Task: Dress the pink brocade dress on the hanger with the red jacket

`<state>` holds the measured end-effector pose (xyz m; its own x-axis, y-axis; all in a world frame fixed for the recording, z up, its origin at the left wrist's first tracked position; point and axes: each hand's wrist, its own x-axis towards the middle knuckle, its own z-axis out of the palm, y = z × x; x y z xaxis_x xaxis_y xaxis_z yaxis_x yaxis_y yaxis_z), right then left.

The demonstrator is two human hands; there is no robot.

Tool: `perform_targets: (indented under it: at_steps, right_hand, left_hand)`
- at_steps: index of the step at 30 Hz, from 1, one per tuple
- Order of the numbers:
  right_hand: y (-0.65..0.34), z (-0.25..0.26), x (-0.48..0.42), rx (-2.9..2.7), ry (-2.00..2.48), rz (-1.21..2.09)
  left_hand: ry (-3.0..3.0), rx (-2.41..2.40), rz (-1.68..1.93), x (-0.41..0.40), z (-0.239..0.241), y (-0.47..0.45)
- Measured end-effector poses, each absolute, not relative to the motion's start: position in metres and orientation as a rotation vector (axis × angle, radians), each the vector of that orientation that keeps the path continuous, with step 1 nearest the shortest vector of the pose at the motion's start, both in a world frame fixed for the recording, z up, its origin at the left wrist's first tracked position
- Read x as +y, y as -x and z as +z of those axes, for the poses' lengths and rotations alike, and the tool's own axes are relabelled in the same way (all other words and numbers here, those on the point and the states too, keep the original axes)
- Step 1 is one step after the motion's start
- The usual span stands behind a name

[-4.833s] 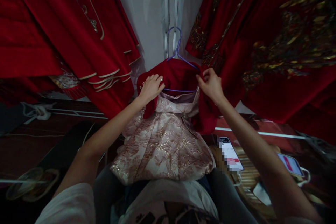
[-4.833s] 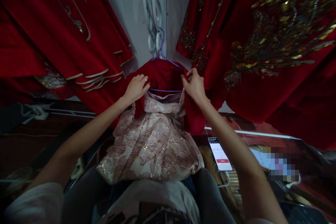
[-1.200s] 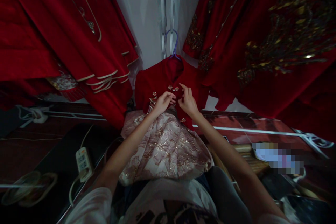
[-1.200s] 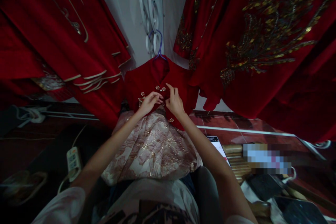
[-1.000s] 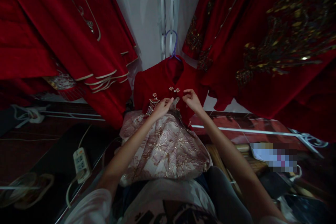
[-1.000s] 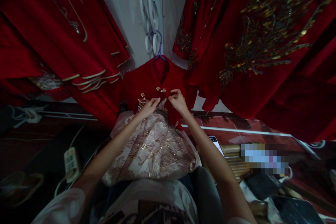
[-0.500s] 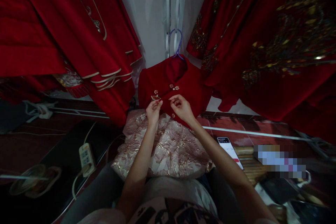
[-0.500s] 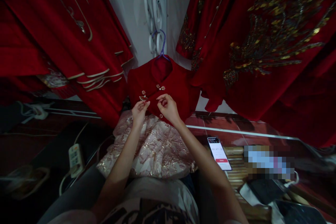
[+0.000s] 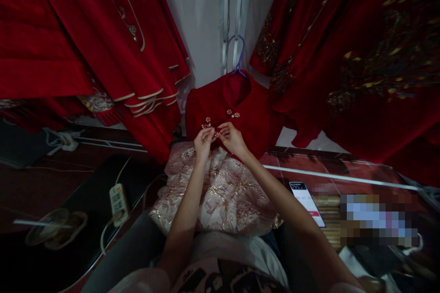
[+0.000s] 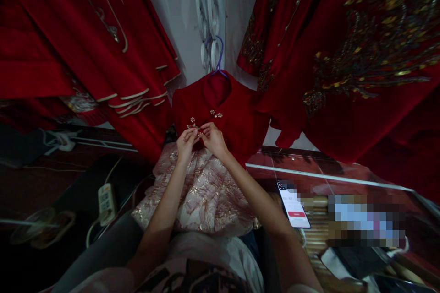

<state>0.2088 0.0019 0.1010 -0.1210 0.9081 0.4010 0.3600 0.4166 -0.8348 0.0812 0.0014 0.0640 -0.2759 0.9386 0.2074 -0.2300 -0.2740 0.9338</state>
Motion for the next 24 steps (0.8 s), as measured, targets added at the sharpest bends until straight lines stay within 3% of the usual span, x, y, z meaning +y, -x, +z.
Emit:
perform_targets:
  at_steps: [4,24]
  right_hand:
    - [-0.216,0.104,0.011,-1.669,1.155,0.6]
    - [-0.201,0.114,0.034,-1.799,1.343,0.4]
  left_hand:
    - [-1.244,1.246,1.869,0.016,0.062,-0.077]
    - [-1.406,1.349,1.821,0.042,0.058,-0.071]
